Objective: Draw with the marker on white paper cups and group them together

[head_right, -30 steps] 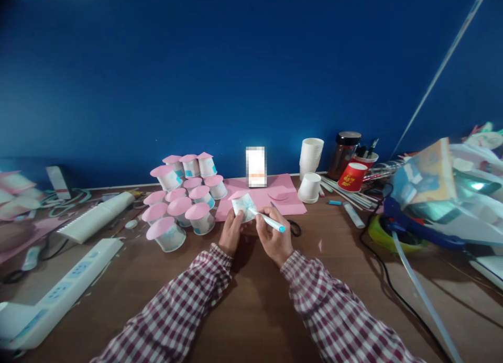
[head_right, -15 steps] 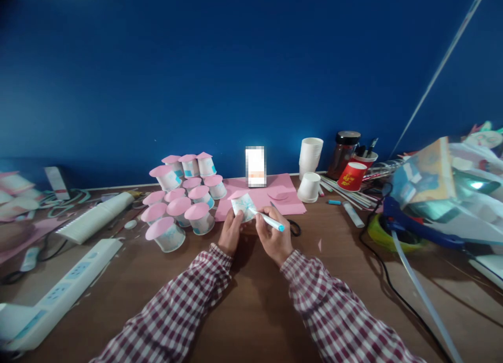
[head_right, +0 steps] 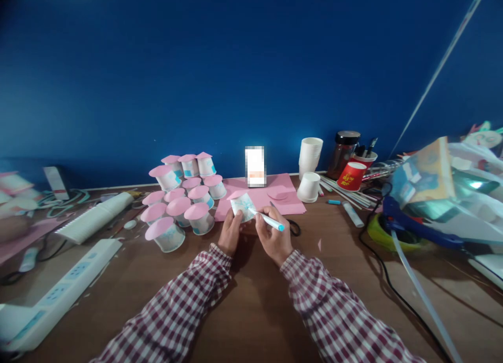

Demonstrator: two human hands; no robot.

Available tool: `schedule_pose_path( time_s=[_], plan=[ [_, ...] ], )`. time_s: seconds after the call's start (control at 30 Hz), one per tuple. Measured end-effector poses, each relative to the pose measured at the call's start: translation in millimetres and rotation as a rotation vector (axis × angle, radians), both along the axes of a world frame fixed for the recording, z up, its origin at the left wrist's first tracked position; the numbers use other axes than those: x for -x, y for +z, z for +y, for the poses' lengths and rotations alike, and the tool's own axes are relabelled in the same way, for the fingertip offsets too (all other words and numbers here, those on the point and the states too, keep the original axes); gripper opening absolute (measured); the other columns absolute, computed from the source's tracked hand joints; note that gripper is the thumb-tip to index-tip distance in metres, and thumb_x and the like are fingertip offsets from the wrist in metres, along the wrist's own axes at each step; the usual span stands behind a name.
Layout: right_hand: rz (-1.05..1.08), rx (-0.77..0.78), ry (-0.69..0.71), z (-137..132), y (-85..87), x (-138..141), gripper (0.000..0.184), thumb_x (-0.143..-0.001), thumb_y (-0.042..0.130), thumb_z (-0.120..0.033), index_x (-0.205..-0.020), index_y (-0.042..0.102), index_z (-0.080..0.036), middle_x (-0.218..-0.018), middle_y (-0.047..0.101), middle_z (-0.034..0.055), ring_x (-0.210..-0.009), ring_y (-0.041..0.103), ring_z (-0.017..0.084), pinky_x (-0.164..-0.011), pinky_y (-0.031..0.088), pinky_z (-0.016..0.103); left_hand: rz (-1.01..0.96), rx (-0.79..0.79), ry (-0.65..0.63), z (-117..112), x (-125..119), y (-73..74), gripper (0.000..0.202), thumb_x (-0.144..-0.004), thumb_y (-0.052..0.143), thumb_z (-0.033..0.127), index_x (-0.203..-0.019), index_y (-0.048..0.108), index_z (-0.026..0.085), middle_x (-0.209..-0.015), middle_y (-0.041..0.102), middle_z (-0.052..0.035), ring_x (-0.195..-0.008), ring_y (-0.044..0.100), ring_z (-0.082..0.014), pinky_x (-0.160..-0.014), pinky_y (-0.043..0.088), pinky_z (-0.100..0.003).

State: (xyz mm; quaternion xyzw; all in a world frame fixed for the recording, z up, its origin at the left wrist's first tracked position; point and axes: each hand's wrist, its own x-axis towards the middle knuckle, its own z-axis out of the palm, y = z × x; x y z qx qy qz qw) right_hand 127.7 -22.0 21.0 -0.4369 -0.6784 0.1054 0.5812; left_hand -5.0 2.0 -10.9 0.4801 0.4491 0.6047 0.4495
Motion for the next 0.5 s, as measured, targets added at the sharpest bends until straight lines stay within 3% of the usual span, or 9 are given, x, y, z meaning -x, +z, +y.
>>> schedule_pose_path(
  time_s=[0.5],
  plan=[
    [0.033, 0.036, 0.043, -1.2, 1.4, 1.4, 0.012, -0.088, 0.048, -0.027, -0.087, 0.056, -0.019, -0.075, 0.066, 0.0028, -0.066, 0.064, 0.014, -0.061, 0.051, 0.024, -0.020, -0.012, -0.011, 2.8, -0.3, -5.7, 0.038, -0.085, 0.050, 0.044, -0.111, 0.055, 0.016, -0.106, 0.063, -0.0085, -0.100, 0.059, -0.0216, -0.091, 0.045, -0.036]
  ],
)
